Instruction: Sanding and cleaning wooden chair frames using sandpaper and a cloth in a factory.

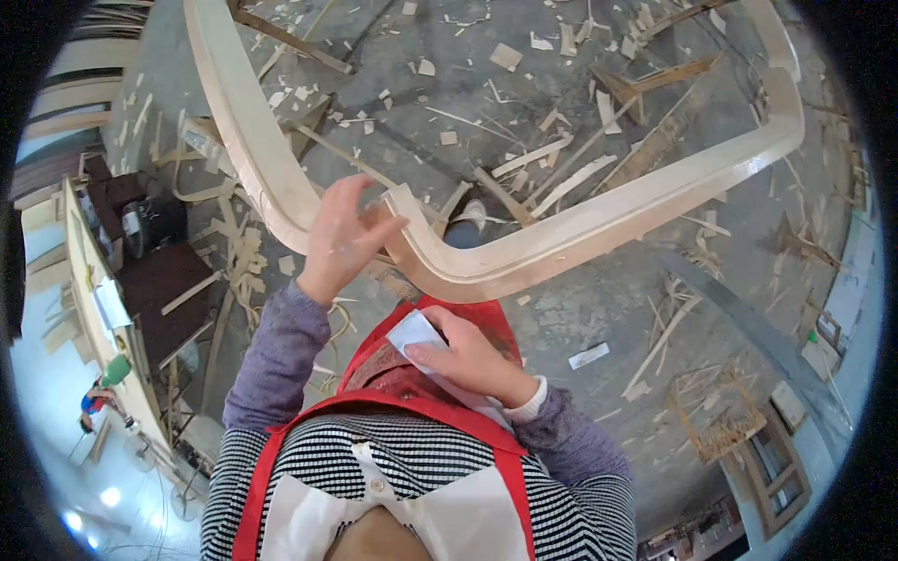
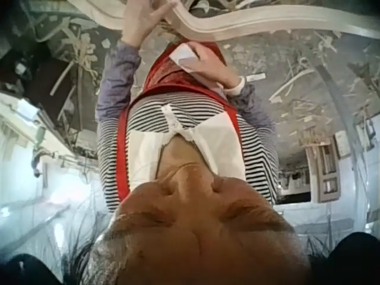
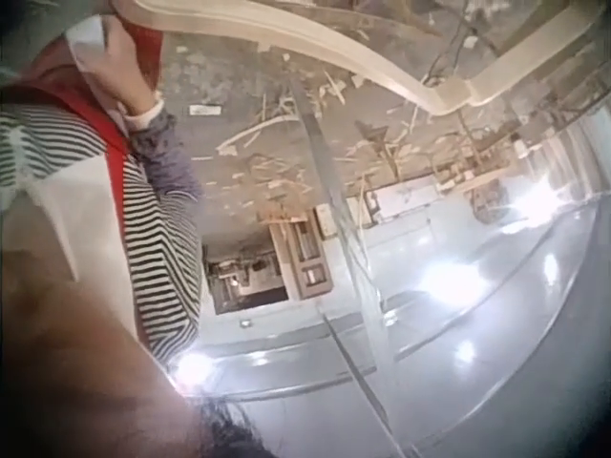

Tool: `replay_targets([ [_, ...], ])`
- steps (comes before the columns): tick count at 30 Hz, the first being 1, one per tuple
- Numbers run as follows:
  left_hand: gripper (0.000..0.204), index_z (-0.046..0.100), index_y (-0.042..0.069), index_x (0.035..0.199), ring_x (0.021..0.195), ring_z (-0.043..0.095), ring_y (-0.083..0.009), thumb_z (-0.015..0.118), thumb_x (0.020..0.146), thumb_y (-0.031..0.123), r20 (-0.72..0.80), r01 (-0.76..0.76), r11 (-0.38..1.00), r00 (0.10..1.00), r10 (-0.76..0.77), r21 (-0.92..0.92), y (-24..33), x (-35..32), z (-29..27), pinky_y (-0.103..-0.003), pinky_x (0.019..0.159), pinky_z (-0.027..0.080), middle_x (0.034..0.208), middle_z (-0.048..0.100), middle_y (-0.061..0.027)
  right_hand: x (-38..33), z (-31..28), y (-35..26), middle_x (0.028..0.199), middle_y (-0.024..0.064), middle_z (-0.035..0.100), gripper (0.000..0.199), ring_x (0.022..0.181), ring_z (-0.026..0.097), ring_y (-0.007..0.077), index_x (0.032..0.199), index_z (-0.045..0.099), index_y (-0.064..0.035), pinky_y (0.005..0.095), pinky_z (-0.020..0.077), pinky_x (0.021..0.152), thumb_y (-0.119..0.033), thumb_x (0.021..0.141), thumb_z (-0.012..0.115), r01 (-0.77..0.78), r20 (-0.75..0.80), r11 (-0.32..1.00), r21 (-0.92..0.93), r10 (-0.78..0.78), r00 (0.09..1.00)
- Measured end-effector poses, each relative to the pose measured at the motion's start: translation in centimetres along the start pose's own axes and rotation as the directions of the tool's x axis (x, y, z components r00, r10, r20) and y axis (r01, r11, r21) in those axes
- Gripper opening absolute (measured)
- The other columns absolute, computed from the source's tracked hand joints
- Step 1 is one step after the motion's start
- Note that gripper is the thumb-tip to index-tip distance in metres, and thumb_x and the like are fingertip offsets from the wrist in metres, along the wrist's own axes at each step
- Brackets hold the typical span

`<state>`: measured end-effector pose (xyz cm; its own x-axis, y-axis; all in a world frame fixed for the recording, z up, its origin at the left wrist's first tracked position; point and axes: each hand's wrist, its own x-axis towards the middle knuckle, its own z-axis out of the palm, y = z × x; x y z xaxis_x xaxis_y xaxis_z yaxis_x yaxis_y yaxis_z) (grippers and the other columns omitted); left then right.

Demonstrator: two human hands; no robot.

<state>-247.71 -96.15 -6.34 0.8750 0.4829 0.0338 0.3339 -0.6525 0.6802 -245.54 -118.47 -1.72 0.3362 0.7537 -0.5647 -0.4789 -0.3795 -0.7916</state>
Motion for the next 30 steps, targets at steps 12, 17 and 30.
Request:
replay_targets([
  [12,0.044,0.057,0.002,0.128,0.103,0.065,-0.0323,0.066,0.087,0.014,0.399,0.297,0.943,0.891,-0.217,-0.150,-2.0,-1.1,-0.3,-0.038,0.089,0.050,0.109,0.067,-0.0187,14.0,-4.5,1.0,0.085,0.0250,0.062,0.026,0.084,0.059,0.0460,0.096,0.054,-0.0003,0.0504,0.0459,0.070,-0.022,0.086,0.063,0.260,-0.220,0.809,-0.528,-0.425,0.878],
  [17,0.048,0.054,0.002,0.132,0.106,0.063,-0.0335,0.065,0.087,0.013,0.388,0.161,0.977,0.917,-0.096,-0.138,-2.7,-1.7,0.0,-0.038,0.090,0.050,0.116,0.065,-0.0198,11.4,-5.5,0.5,0.084,0.0224,0.061,0.019,0.083,0.060,0.0440,0.094,0.053,-0.0023,0.0519,0.0464,0.069,-0.018,0.086,0.059,0.379,0.045,0.696,-0.610,-0.447,0.893],
  [30,0.052,0.050,0.004,0.133,0.098,0.061,-0.0379,0.067,0.086,0.016,0.398,0.105,0.992,0.915,-0.070,-0.066,-3.0,-1.7,-0.3,-0.042,0.085,0.048,0.115,0.063,-0.0206,11.8,-5.7,1.0,0.089,0.0186,0.063,0.017,0.086,0.062,0.0393,0.097,0.056,-0.0041,0.0493,0.0490,0.073,-0.017,0.087,0.054,0.303,0.028,0.640,-0.706,-0.402,0.915],
])
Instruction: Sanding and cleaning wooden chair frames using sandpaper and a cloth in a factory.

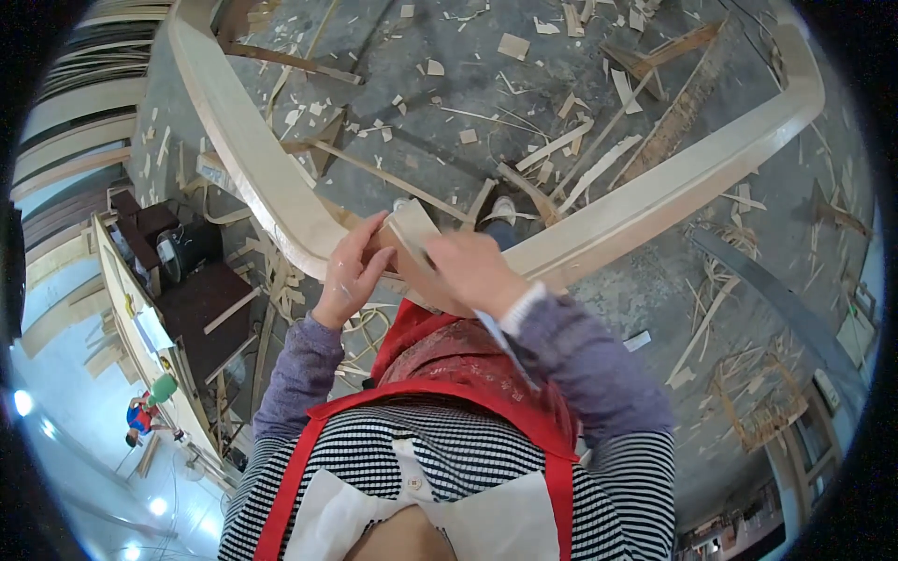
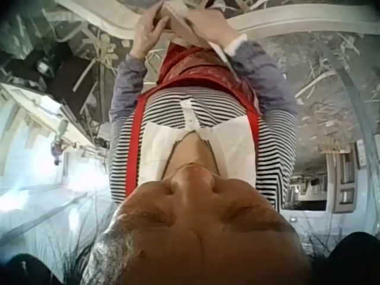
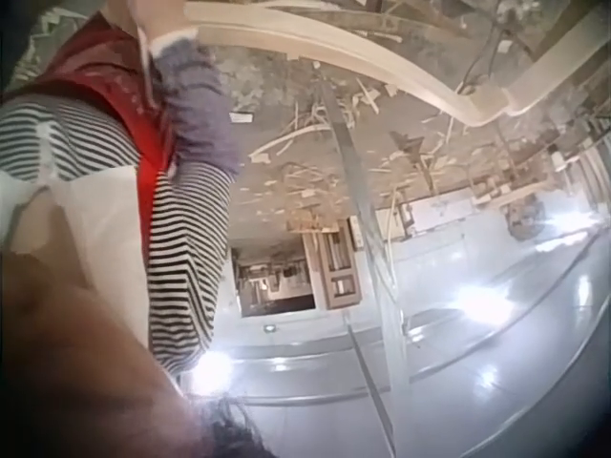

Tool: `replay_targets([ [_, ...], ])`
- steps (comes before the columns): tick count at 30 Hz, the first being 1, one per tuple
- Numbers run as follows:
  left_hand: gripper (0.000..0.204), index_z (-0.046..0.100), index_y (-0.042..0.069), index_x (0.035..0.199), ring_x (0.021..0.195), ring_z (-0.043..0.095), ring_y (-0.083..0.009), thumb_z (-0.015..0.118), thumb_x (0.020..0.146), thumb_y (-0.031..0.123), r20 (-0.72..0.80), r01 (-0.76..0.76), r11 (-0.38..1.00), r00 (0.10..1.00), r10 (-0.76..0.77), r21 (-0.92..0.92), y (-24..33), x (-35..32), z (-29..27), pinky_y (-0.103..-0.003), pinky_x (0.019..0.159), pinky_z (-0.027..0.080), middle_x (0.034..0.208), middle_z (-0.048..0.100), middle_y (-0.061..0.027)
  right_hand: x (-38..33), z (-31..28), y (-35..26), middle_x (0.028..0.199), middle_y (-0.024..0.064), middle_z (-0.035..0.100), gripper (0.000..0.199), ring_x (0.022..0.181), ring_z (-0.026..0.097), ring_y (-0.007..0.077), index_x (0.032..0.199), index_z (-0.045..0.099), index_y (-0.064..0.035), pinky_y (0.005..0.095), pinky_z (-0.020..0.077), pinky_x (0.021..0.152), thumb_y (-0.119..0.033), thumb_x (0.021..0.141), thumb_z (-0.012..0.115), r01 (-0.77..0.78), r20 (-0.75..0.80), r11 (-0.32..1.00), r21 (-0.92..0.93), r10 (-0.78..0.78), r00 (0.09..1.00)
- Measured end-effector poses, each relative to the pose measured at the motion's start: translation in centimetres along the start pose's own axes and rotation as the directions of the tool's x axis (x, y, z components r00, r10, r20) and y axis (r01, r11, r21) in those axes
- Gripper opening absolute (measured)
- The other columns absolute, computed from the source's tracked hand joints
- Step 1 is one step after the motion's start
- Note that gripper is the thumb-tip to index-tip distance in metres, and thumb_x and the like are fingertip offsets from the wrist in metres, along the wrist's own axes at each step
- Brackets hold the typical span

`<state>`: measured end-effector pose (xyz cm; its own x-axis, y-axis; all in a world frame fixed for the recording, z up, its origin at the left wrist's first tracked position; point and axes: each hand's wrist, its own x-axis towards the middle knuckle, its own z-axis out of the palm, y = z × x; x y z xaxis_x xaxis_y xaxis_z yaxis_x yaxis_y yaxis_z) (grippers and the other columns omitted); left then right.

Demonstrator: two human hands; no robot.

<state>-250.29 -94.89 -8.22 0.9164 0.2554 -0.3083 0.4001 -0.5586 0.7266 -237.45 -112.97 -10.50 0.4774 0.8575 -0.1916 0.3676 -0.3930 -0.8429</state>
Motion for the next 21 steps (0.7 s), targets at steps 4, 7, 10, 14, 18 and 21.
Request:
replay_targets([
  [4,0.053,0.050,0.003,0.132,0.095,0.061,-0.0380,0.069,0.085,0.016,-0.023,-0.060,0.998,0.998,0.060,-0.009,-0.3,0.2,-0.1,-0.044,0.083,0.048,0.110,0.063,-0.0200,-2.2,-1.7,-0.8,0.090,0.0203,0.059,0.017,0.085,0.060,0.0410,0.093,0.056,-0.0027,0.0479,0.0473,0.070,-0.019,0.087,0.060,-0.091,0.116,0.994,0.053,0.085,0.990],
  [7,0.056,0.050,0.002,0.132,0.093,0.060,-0.0385,0.071,0.082,0.017,-0.008,-0.078,0.994,0.997,0.079,0.076,-0.5,0.8,-0.6,-0.045,0.081,0.048,0.107,0.063,-0.0197,0.5,0.3,-1.6,0.091,0.0209,0.059,0.019,0.085,0.060,0.0406,0.098,0.058,-0.0028,0.0464,0.0483,0.071,-0.019,0.088,0.061,-0.107,-0.185,0.979,0.175,0.140,0.973],
  [10,0.061,0.049,0.000,0.132,0.095,0.060,-0.0392,0.074,0.080,0.019,0.110,-0.109,0.986,0.989,0.096,0.124,-0.4,0.8,-1.4,-0.045,0.083,0.048,0.107,0.062,-0.0215,2.6,2.3,-1.4,0.092,0.0193,0.059,0.018,0.083,0.060,0.0396,0.098,0.059,-0.0035,0.0457,0.0487,0.070,-0.018,0.088,0.060,-0.042,-0.343,0.988,0.149,0.091,0.935],
  [14,0.065,0.047,-0.001,0.132,0.098,0.060,-0.0405,0.076,0.078,0.022,0.173,-0.151,0.957,0.979,0.110,0.247,-0.8,0.5,-2.6,-0.047,0.084,0.048,0.109,0.062,-0.0229,-1.2,0.8,-0.9,0.092,0.0179,0.061,0.017,0.084,0.061,0.0392,0.098,0.059,-0.0045,0.0460,0.0487,0.069,-0.019,0.088,0.061,-0.338,0.068,0.940,-0.046,0.340,0.938],
  [18,0.066,0.047,-0.002,0.131,0.100,0.060,-0.0398,0.076,0.078,0.024,0.173,-0.174,0.949,0.976,0.131,0.262,-2.0,0.1,-2.3,-0.046,0.086,0.048,0.110,0.061,-0.0225,-4.3,-1.1,-1.1,0.092,0.0159,0.062,0.016,0.083,0.061,0.0393,0.096,0.060,-0.0053,0.0467,0.0485,0.068,-0.020,0.088,0.060,-0.175,0.200,0.975,-0.133,0.200,0.959],
  [21,0.061,0.050,-0.001,0.127,0.098,0.060,-0.0392,0.077,0.077,0.022,0.100,-0.159,0.947,0.986,0.136,0.279,-2.5,-0.7,-2.8,-0.045,0.085,0.049,0.110,0.062,-0.0207,-2.6,-0.9,-2.3,0.093,0.0165,0.061,0.017,0.084,0.061,0.0394,0.097,0.061,-0.0057,0.0450,0.0485,0.071,-0.021,0.089,0.060,-0.263,0.025,0.960,0.093,0.262,0.965],
])
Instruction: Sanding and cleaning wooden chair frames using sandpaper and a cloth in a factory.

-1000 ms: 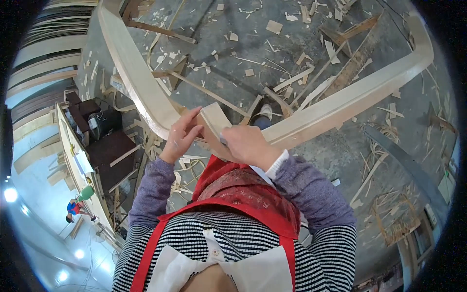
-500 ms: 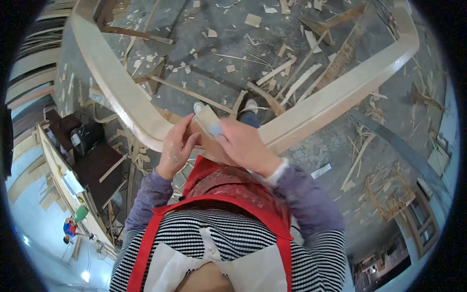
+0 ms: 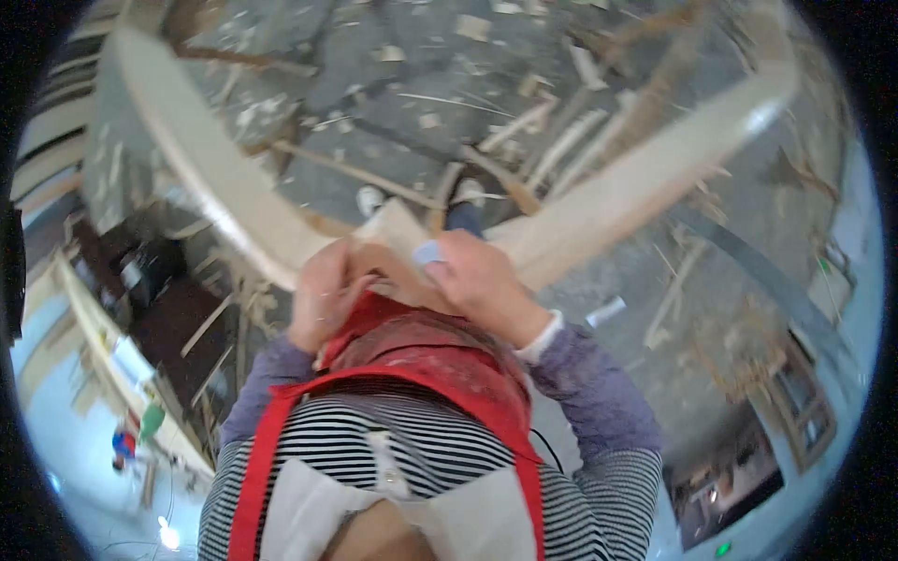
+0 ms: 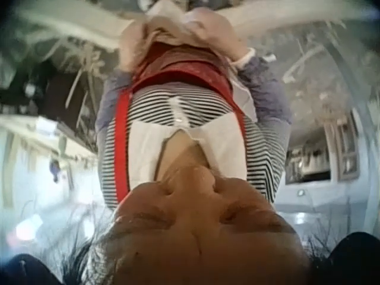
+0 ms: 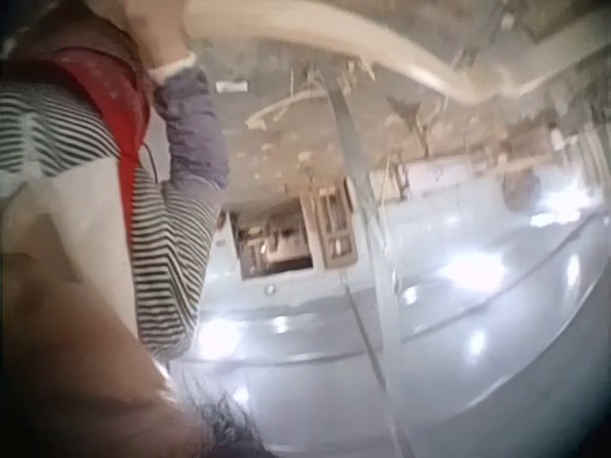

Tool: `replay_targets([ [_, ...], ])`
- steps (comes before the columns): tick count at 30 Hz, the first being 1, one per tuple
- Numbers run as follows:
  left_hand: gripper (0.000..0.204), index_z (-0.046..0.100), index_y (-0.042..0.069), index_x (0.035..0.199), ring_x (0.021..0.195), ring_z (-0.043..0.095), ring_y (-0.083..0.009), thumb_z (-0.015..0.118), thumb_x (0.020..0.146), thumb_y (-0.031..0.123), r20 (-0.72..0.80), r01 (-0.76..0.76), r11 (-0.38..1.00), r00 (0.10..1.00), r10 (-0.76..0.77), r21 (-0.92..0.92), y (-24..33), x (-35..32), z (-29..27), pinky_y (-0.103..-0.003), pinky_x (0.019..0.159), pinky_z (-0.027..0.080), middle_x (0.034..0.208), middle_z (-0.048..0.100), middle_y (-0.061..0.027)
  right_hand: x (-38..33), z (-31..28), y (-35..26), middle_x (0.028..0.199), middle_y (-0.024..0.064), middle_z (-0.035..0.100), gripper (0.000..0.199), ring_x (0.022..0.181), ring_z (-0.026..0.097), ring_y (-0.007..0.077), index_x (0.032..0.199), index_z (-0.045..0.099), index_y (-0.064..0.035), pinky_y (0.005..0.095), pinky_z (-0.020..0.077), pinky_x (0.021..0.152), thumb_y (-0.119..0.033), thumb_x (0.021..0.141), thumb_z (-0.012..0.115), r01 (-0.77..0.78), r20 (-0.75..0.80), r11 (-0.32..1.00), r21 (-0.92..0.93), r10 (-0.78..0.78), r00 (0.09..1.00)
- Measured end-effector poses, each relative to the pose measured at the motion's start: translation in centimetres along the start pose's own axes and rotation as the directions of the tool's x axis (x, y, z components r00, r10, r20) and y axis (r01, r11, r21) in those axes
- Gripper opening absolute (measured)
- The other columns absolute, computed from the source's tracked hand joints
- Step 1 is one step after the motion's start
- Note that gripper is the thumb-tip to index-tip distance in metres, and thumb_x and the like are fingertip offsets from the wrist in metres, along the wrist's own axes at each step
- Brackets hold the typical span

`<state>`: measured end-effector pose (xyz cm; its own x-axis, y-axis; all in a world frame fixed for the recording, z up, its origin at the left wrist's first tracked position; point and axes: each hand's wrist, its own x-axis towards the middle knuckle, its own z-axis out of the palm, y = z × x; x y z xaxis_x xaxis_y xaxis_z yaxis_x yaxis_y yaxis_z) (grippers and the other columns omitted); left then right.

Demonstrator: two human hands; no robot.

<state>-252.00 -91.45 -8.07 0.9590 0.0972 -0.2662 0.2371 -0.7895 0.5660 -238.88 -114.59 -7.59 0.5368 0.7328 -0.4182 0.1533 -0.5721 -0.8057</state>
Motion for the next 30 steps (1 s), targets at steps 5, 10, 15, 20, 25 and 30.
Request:
replay_targets([
  [5,0.048,0.057,0.000,0.119,0.096,0.061,-0.0375,0.076,0.078,0.015,-0.119,-0.078,0.997,0.990,0.081,0.027,-1.2,-3.5,-3.2,-0.043,0.084,0.050,0.105,0.064,-0.0178,2.0,-1.7,-2.7,0.084,0.0195,0.056,0.019,0.083,0.058,0.0393,0.097,0.058,-0.0019,0.0428,0.0467,0.071,-0.019,0.088,0.062,0.076,0.271,0.956,-0.283,0.003,0.962],
  [10,0.032,0.060,-0.002,0.109,0.091,0.063,-0.0344,0.072,0.082,0.011,-0.239,-0.087,0.990,0.969,0.059,-0.107,-2.5,-7.8,-5.1,-0.041,0.082,0.052,0.101,0.064,-0.0173,5.3,-2.7,-5.9,0.085,0.0202,0.056,0.022,0.081,0.058,0.0391,0.098,0.056,-0.0004,0.0417,0.0461,0.071,-0.018,0.087,0.064,0.084,0.239,0.989,-0.125,-0.052,0.970],
  [15,0.022,0.062,-0.001,0.102,0.084,0.065,-0.0219,0.071,0.084,0.006,-0.252,0.400,0.743,0.764,-0.594,-0.538,-4.7,-9.0,-5.5,-0.031,0.076,0.052,0.095,0.066,-0.0134,13.7,7.2,-10.9,0.084,0.0224,0.059,0.029,0.077,0.058,0.0378,0.095,0.054,0.0017,0.0413,0.0456,0.071,-0.024,0.087,0.065,0.089,0.052,0.984,0.155,-0.098,0.994],
  [20,0.020,0.062,-0.002,0.095,0.068,0.062,-0.0227,0.072,0.084,0.012,-0.251,0.394,0.622,0.671,-0.698,-0.677,-8.9,-6.5,-5.0,-0.032,0.065,0.052,0.082,0.065,-0.0138,18.5,14.7,-12.7,0.085,0.0230,0.060,0.029,0.079,0.058,0.0404,0.095,0.054,0.0012,0.0443,0.0455,0.071,-0.025,0.088,0.064,0.157,-0.013,0.978,0.139,-0.157,0.988],
  [25,0.019,0.063,-0.001,0.088,0.062,0.062,-0.0288,0.071,0.084,0.017,-0.317,0.347,0.747,0.745,-0.587,-0.568,-11.0,-5.9,-5.2,-0.036,0.060,0.051,0.072,0.063,-0.0167,16.1,12.8,-12.7,0.087,0.0233,0.061,0.023,0.082,0.059,0.0432,0.093,0.055,0.0000,0.0487,0.0447,0.069,-0.021,0.086,0.063,0.266,0.150,0.961,-0.082,-0.251,0.956],
  [30,0.016,0.064,0.001,0.083,0.062,0.064,-0.0347,0.067,0.084,0.017,-0.273,0.376,0.751,0.767,-0.581,-0.543,-11.5,-5.9,-5.9,-0.039,0.058,0.050,0.070,0.062,-0.0203,11.8,11.2,-12.5,0.085,0.0232,0.060,0.018,0.082,0.059,0.0439,0.092,0.055,-0.0008,0.0506,0.0443,0.067,-0.014,0.082,0.062,0.368,0.367,0.860,-0.355,-0.234,0.901],
])
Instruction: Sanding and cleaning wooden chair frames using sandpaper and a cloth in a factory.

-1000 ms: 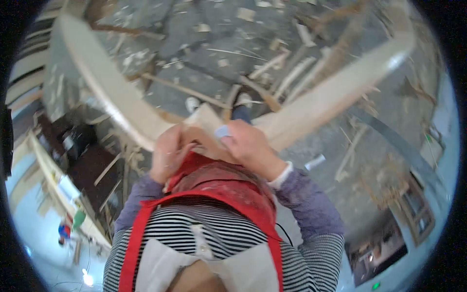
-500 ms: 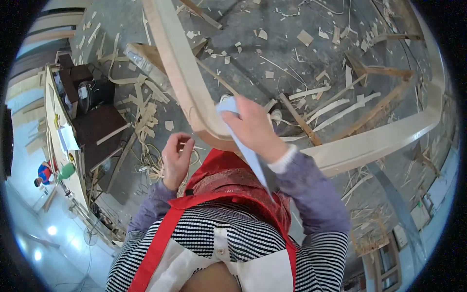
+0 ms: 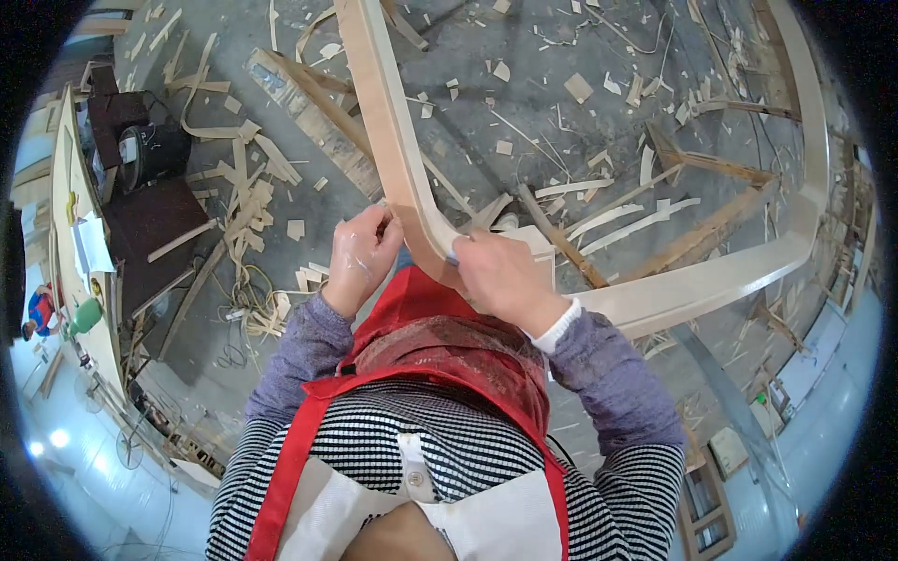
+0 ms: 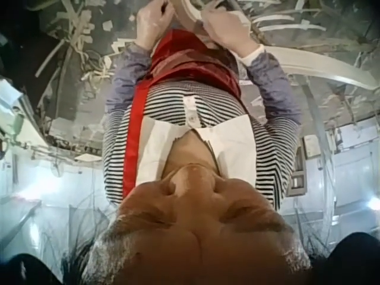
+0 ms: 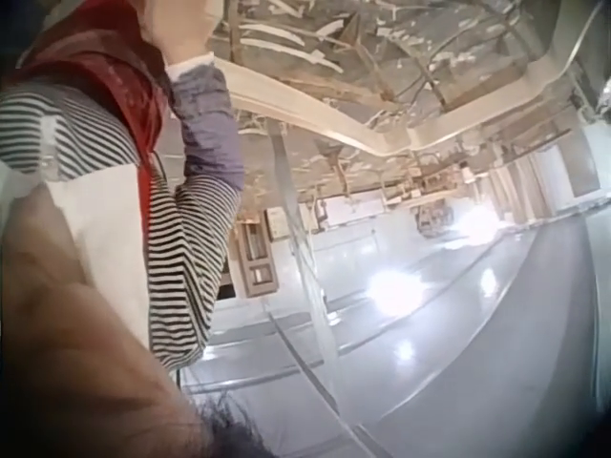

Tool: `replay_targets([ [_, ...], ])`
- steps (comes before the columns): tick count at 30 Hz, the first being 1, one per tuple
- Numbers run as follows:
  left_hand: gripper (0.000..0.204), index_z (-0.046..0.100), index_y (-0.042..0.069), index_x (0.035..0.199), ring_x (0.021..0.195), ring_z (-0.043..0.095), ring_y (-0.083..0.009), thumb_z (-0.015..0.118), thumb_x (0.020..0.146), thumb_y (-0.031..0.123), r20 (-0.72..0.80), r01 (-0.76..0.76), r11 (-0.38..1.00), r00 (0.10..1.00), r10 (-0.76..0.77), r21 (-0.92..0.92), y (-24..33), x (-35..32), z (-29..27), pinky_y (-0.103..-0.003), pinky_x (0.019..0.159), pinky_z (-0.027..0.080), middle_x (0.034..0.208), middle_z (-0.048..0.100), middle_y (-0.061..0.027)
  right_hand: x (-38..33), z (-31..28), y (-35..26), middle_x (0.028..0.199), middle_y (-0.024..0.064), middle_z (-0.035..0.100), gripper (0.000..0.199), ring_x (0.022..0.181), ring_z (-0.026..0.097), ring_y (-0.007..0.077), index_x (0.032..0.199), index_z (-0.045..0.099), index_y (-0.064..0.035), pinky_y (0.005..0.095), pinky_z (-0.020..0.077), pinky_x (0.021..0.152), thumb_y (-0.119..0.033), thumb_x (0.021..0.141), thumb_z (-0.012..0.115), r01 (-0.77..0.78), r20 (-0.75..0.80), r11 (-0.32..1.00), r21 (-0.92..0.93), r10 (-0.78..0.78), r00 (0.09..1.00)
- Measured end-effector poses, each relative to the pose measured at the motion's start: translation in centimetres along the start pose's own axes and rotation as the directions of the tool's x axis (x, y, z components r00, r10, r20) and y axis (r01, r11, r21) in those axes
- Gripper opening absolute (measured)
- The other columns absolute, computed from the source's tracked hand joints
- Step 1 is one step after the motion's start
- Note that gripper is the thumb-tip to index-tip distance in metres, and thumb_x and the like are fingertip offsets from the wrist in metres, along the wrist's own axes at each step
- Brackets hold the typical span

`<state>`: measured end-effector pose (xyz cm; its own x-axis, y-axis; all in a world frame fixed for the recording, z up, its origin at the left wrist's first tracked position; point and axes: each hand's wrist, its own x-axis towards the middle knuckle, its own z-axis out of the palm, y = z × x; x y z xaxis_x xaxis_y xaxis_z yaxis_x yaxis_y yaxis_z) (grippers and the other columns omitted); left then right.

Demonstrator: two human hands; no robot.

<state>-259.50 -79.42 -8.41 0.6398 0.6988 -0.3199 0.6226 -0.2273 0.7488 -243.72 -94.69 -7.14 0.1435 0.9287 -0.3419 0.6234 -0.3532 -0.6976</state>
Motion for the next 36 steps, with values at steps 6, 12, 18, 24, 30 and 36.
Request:
replay_targets([
  [6,0.012,0.065,0.001,0.082,0.066,0.064,-0.0404,0.062,0.082,0.013,-0.058,-0.045,0.998,0.997,0.047,0.036,-0.7,0.4,0.0,-0.044,0.059,0.051,0.070,0.062,-0.0225,3.2,1.4,0.0,0.085,0.0227,0.061,0.018,0.081,0.059,0.0431,0.091,0.055,0.0004,0.0473,0.0457,0.066,-0.014,0.083,0.062,-0.006,-0.206,0.991,0.134,0.034,0.978],
  [12,0.012,0.066,0.001,0.081,0.068,0.064,-0.0422,0.061,0.081,0.012,0.002,0.085,0.993,0.996,-0.085,-0.081,-3.0,-1.8,0.4,-0.046,0.060,0.051,0.072,0.064,-0.0224,7.6,0.9,0.3,0.085,0.0223,0.061,0.019,0.080,0.060,0.0414,0.090,0.057,0.0005,0.0441,0.0467,0.068,-0.017,0.086,0.064,-0.043,-0.334,0.909,0.413,0.195,0.922],
  [18,0.018,0.067,-0.002,0.092,0.062,0.065,-0.0256,0.063,0.089,0.015,0.191,0.049,0.911,0.972,-0.139,0.410,-6.3,-4.9,-1.2,-0.034,0.060,0.051,0.066,0.063,-0.0152,5.8,1.3,0.5,0.084,0.0217,0.061,0.021,0.081,0.060,0.0412,0.089,0.056,0.0004,0.0463,0.0461,0.069,-0.019,0.086,0.063,-0.095,-0.230,0.939,0.330,0.177,0.957],
  [24,0.022,0.067,-0.003,0.098,0.077,0.065,-0.0129,0.059,0.097,0.017,0.137,0.219,0.951,0.972,-0.192,-0.219,-4.9,-3.9,0.7,-0.028,0.071,0.054,0.079,0.068,-0.0055,0.7,0.5,0.4,0.081,0.0202,0.061,0.018,0.081,0.060,0.0419,0.086,0.053,-0.0023,0.0514,0.0451,0.067,-0.019,0.085,0.061,-0.017,-0.077,0.996,0.090,0.024,0.997],
  [30,0.019,0.060,-0.002,0.105,0.079,0.058,-0.0082,0.057,0.098,0.016,0.215,0.293,0.697,0.956,-0.200,-0.654,-3.1,-3.0,4.2,-0.025,0.069,0.051,0.089,0.064,-0.0028,3.2,3.0,-0.9,0.080,0.0231,0.057,0.022,0.078,0.057,0.0436,0.087,0.052,0.0006,0.0499,0.0436,0.065,-0.019,0.087,0.062,-0.064,-0.284,0.965,0.253,0.137,0.949],
  [36,0.018,0.059,-0.002,0.108,0.081,0.057,-0.0072,0.057,0.098,0.014,0.201,0.289,0.631,0.957,-0.209,-0.720,-3.0,-3.1,5.0,-0.024,0.071,0.050,0.091,0.062,-0.0012,3.5,2.8,-0.2,0.078,0.0244,0.057,0.024,0.076,0.057,0.0445,0.085,0.051,0.0022,0.0484,0.0434,0.064,-0.018,0.086,0.064,-0.072,-0.285,0.934,0.351,0.180,0.942],
])
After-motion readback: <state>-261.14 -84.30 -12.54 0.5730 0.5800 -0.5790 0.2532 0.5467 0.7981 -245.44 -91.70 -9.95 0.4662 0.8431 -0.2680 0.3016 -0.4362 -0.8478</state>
